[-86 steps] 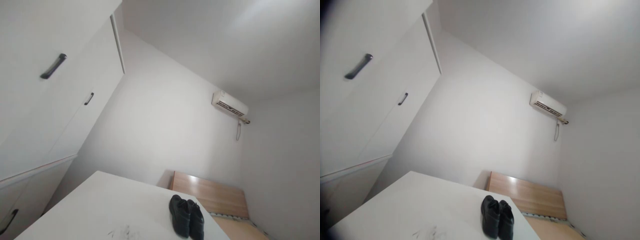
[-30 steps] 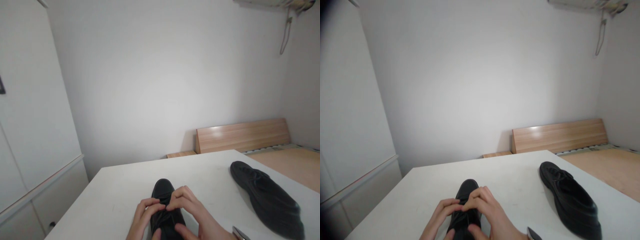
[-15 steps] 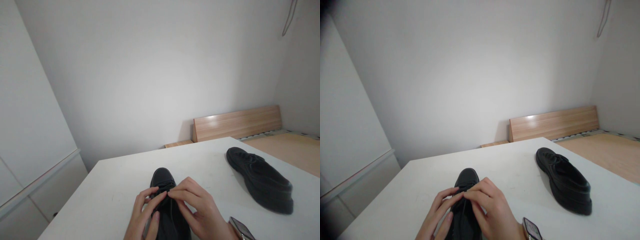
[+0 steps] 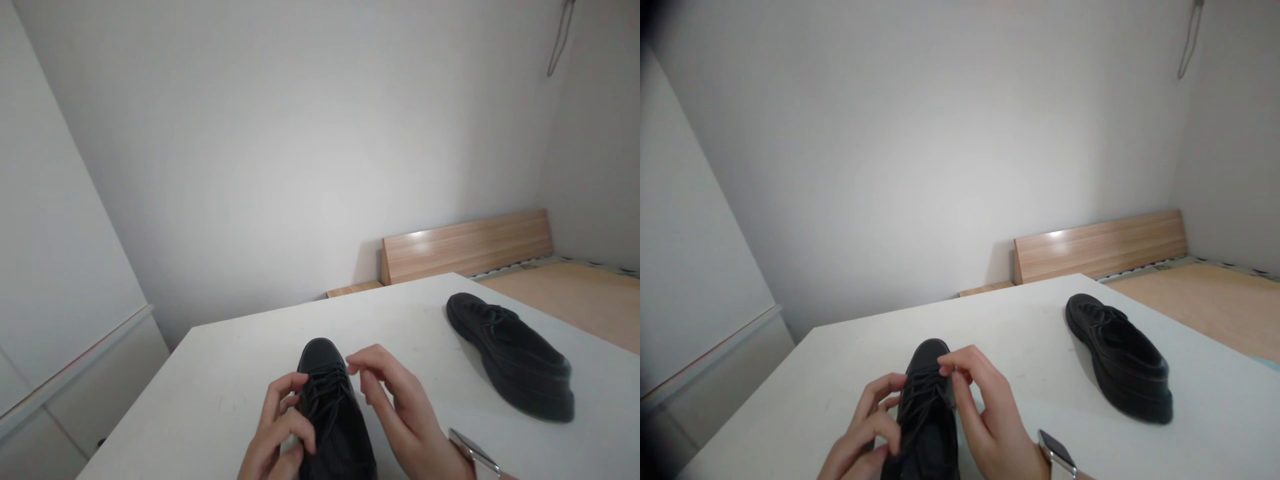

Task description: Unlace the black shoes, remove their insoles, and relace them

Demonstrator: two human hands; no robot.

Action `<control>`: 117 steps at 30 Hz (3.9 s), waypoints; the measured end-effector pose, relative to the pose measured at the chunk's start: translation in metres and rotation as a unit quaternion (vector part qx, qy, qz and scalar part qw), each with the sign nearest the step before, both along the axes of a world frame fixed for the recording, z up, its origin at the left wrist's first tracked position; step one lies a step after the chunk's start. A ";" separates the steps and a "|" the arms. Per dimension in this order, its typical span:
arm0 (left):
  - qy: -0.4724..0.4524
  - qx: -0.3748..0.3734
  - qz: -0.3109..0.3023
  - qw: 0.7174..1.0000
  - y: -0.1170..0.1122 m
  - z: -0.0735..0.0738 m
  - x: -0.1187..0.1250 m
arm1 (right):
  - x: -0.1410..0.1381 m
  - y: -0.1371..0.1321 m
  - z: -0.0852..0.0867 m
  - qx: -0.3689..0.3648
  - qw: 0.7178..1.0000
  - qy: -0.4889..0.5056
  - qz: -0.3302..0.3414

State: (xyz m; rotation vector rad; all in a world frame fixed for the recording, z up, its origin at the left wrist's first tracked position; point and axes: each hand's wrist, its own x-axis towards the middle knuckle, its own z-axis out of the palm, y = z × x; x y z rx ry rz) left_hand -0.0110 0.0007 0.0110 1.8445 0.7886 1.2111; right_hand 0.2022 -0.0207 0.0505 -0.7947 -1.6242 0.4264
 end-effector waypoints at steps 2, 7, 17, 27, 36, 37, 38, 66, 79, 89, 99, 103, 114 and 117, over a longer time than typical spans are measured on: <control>-0.043 -0.026 -0.029 0.998 0.003 0.003 -0.005 | 0.000 0.008 -0.003 -0.053 0.998 -0.022 0.007; -0.107 -0.079 0.028 0.991 0.005 0.011 -0.001 | 0.000 0.019 -0.010 -0.128 0.991 -0.019 0.025; 0.013 -0.004 0.054 0.998 0.012 0.004 -0.001 | -0.006 0.017 -0.011 -0.214 0.975 0.047 0.024; 0.063 0.014 0.086 0.994 0.004 0.019 0.005 | -0.014 0.006 -0.025 -0.226 0.968 0.054 0.095; 0.019 -0.063 0.115 0.991 -0.001 0.031 -0.004 | -0.011 0.002 -0.011 -0.223 0.964 0.054 0.137; 0.012 -0.069 0.101 0.992 0.003 0.031 -0.007 | -0.011 0.003 -0.011 -0.222 0.963 0.050 0.147; 0.012 -0.074 0.081 0.994 0.006 0.030 -0.010 | -0.010 0.004 -0.011 -0.224 0.961 0.050 0.154; 0.061 -0.166 -0.031 0.984 0.014 0.030 -0.020 | -0.008 0.006 -0.013 -0.162 0.976 0.041 0.136; -0.181 -0.227 0.006 0.957 0.009 0.036 -0.012 | -0.015 0.006 -0.015 -0.260 0.939 0.176 0.141; -0.218 -0.276 -0.045 0.935 0.010 0.034 -0.021 | -0.008 0.008 0.000 -0.319 0.832 0.382 0.243; -0.013 -0.111 -0.013 0.994 0.010 0.030 -0.025 | -0.008 0.016 -0.011 -0.305 0.914 0.186 0.192; 0.079 -0.116 0.046 0.989 0.014 0.032 -0.019 | -0.011 0.018 -0.018 -0.292 0.938 0.124 0.136; 0.164 0.046 0.114 0.979 0.011 0.026 -0.014 | -0.011 0.005 -0.014 -0.229 0.972 -0.036 0.028; 0.158 0.018 0.120 0.980 0.011 0.025 -0.015 | -0.010 0.007 -0.014 -0.220 0.975 -0.013 0.037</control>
